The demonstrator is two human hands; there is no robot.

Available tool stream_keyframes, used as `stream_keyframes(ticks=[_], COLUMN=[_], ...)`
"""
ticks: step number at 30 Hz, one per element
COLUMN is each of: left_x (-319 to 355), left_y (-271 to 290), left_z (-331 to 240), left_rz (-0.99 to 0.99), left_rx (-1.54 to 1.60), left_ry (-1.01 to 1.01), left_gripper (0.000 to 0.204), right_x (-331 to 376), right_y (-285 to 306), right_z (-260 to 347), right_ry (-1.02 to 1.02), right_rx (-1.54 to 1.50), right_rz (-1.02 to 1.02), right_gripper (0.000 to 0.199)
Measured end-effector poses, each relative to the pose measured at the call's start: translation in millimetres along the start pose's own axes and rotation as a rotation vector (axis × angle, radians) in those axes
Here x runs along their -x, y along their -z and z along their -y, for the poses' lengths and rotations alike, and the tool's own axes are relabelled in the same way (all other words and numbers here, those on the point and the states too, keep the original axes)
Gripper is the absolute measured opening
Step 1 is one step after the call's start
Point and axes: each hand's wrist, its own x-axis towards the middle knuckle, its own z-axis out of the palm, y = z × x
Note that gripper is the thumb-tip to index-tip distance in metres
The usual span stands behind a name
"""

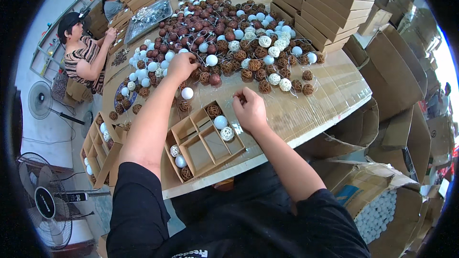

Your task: The person packs decorative balls into compartments of a cardboard box by hand.

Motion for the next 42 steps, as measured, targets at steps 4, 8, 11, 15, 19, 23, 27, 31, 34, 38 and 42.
stream_keyframes(ticks=[4, 8, 11, 15, 19, 23, 27, 31, 34, 38, 42], left_x=[15, 73, 146, 230, 265, 274, 284, 291, 293, 292, 296], left_y=[10, 53, 82, 92, 95, 83, 68, 52, 49, 45, 35], left_z=[2, 16, -1, -13, -8, -17, -16, -15, -22, -22, -5], left_rz=[-0.197, -0.275, 0.081, 0.173, 0.198, 0.148, 0.068, -0.084, -0.132, -0.274, -0.244], left_rx=[0.285, 0.426, 0.702, 0.726, 0.594, 0.544, 0.565, 0.449, 0.367, 0.223, 0.486], left_ry=[0.178, 0.15, 0.263, 0.216, 0.228, 0.332, 0.361, 0.275, 0.283, 0.175, 0.255], left_gripper=[0.04, 0.04, 0.031, 0.033, 0.04, 0.04, 0.03, 0.03, 0.032, 0.03, 0.033], right_x=[1, 0, -3, -2, 0, 0, 2, -1, 0, -5, -27], right_y=[-5, -6, 1, 0, -4, -3, 0, 1, 0, -3, -23], right_z=[0, 0, -3, -6, -2, -3, -1, 0, 0, -2, 15], right_ry=[-0.007, -0.004, -0.012, 0.0, 0.024, -0.004, 0.002, 0.006, 0.01, -0.001, -0.008], right_rx=[-0.033, -0.115, -0.059, -0.013, -0.008, 0.003, 0.006, 0.008, 0.026, 0.077, 0.01], right_rz=[0.003, -0.004, -0.008, 0.021, 0.046, 0.053, 0.045, 0.063, 0.052, 0.078, 0.121], right_gripper=[0.014, 0.016, 0.015, 0.015, 0.015, 0.014, 0.015, 0.015, 0.014, 0.018, 0.024])
